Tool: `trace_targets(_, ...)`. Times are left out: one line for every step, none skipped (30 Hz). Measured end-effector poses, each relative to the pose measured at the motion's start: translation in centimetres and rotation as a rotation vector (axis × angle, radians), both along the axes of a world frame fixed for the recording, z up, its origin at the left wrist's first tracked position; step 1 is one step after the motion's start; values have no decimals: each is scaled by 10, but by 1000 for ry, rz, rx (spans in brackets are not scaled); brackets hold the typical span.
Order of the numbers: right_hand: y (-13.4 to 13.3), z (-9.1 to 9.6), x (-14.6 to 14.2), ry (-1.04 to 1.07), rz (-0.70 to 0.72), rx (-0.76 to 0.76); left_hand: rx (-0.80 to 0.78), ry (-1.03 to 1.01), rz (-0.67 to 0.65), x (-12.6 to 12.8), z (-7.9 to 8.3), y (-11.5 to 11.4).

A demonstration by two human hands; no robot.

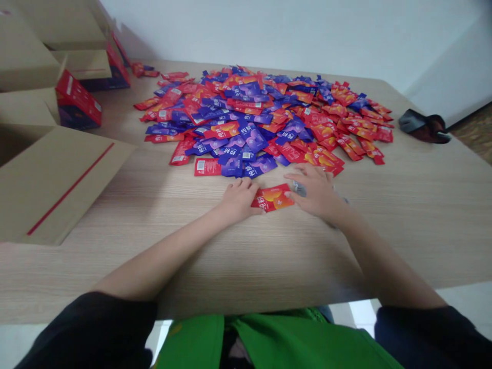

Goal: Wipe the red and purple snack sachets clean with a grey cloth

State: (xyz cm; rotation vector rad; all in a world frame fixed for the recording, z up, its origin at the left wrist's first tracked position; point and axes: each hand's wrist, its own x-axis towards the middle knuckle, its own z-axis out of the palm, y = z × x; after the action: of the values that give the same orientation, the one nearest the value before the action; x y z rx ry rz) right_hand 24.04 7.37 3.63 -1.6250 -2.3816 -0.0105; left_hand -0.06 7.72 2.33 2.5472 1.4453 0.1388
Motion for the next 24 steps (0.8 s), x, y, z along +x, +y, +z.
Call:
trace_targets(4, 0, -7, -18, 43, -48, -11, -11, -1, 3, -1, 1)
trace_targets(8, -1, -13, -28, 79, -104, -21, -25, -5, 5, -1, 2)
trace_targets(10, -1, -18, -27, 110, -153, -23, -41, -10, 6, 1, 1)
trace_targets(11, -1, -21, -12, 136, -182, -12, -53, -12, 7, 4, -1)
trace_targets(10, -1, -23, 12, 155, -178, 18, -57, -10, 6, 7, -4)
trace_targets(8, -1, -24, 39, 167, -143, 64, -53, -10, 5, 10, -8)
trace_targets(4, -1, -24, 62, 172, -88, 121, -37, -14, 4, 12, -13)
trace_targets(-1, -3, -23, 77, 173, -32, 177, -9, -24, 1, 14, -19)
trace_targets(-7, -5, -22, 86, 180, 2, 222, 27, -39, -1, 14, -24)
trace_targets(-13, -8, -20, 93, 195, 5, 249, 66, -65, -4, 12, -30)
trace_targets(-20, -12, -18, 95, 219, -23, 257, 98, -95, -7, 10, -35)
trace_targets(-27, -16, -17, 93, 249, -69, 256, 122, -123, -10, 6, -40)
trace_targets(-33, -18, -15, 84, 283, -124, 248, 139, -148, -12, 3, -45)
trace_targets(-38, -19, -13, 72, 316, -174, 240, 151, -169, -14, -1, -48)
trace_targets(-42, -17, -10, 61, 338, -211, 235, 157, -178, -16, -3, -52)
trace_targets(-44, -14, -7, 57, 336, -220, 233, 160, -176, -17, -5, -55)
trace_targets(-44, -11, -2, 60, 308, -196, 230, 160, -169, -18, -5, -58)
trace_targets(-43, -7, 3, 67, 252, -141, 226, 157, -167, -18, -4, -60)
trace_targets(-40, -5, 9, 66, 170, -70, 218, 153, -170, -18, -2, -63)
trace_targets(-36, -5, 17, 53, 79, -4, 204, 149, -178, -18, 0, -66)
trace_targets(-31, -8, 25, 28, -1, 39, 185, 149, -188, -17, 1, -68)
trace_targets(-26, -13, 33, -5, -56, 49, 166, 151, -194, -17, 2, -71)
trace_targets(-22, -20, 42, -33, -83, 32, 153, 153, -192, -16, 2, -73)
trace_targets(-18, -27, 49, -43, -89, 6, 146, 153, -182, -16, 0, -75)
